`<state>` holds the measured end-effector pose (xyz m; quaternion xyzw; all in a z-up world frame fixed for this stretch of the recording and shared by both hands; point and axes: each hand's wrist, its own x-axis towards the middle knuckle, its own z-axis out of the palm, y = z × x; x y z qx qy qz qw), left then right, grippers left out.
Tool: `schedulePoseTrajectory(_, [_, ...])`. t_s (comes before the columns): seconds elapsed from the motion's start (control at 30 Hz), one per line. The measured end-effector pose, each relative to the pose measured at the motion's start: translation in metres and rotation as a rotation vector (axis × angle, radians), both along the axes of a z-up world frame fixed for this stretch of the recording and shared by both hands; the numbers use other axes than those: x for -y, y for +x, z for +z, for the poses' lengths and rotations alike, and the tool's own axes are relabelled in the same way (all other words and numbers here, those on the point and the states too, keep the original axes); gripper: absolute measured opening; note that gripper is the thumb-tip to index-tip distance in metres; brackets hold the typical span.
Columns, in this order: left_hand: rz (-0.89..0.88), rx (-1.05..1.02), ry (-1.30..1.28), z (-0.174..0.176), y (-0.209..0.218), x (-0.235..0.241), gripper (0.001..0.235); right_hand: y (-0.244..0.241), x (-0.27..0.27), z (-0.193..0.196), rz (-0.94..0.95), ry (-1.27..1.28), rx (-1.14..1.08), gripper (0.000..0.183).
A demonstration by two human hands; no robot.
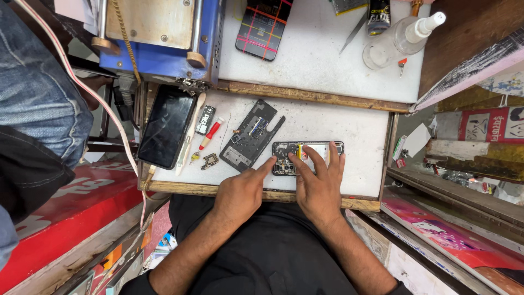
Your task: The person disassembles a smartphone, removes the motherboard, and uses a red-handled tool to scrape or clean components on the board. They handle the battery, frame, and other internal parts while working at a cluttered repair bench.
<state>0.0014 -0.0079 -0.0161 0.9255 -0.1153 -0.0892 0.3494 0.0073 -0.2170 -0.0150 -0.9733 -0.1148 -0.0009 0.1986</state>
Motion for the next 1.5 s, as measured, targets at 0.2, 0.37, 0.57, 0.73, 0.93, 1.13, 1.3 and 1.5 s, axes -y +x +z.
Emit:
schedulePoseTrajectory(0.2, [-0.004, 0.043, 0.044, -0.001, 0.002, 0.008, 0.054, 0.001, 0.003, 0.001, -0.011, 0.081, 0.023, 0.043])
schedulePoseTrajectory(0.37, [-0.014, 0.136, 0.028, -0.006, 0.001, 0.008, 0.053, 0.002, 0.002, 0.002, -0.014, 0.074, 0.043, 0.04])
schedulePoseTrajectory(0.57, [0.009, 0.162, 0.042, -0.013, -0.001, 0.012, 0.052, 0.004, 0.005, 0.003, 0.007, 0.067, 0.037, 0.041])
schedulePoseTrajectory(0.73, [0.03, 0.191, 0.074, -0.014, -0.004, 0.015, 0.053, 0.003, 0.008, 0.004, 0.021, 0.083, 0.011, 0.041])
schedulePoseTrajectory(0.93, [0.079, 0.204, 0.103, -0.018, -0.007, 0.019, 0.052, 0.005, 0.013, 0.004, 0.063, 0.101, -0.042, 0.045])
schedulePoseTrajectory(1.13, [0.097, 0.22, 0.093, -0.019, -0.008, 0.019, 0.053, 0.004, 0.013, 0.005, 0.089, 0.083, -0.01, 0.046])
schedulePoseTrajectory(1.3, [0.079, 0.244, 0.055, -0.012, -0.005, 0.016, 0.058, 0.004, 0.011, 0.004, 0.038, 0.164, -0.041, 0.046])
schedulePoseTrajectory(1.5, [0.038, 0.155, 0.04, -0.009, 0.002, 0.013, 0.059, 0.003, 0.008, 0.001, 0.028, 0.128, 0.032, 0.041])
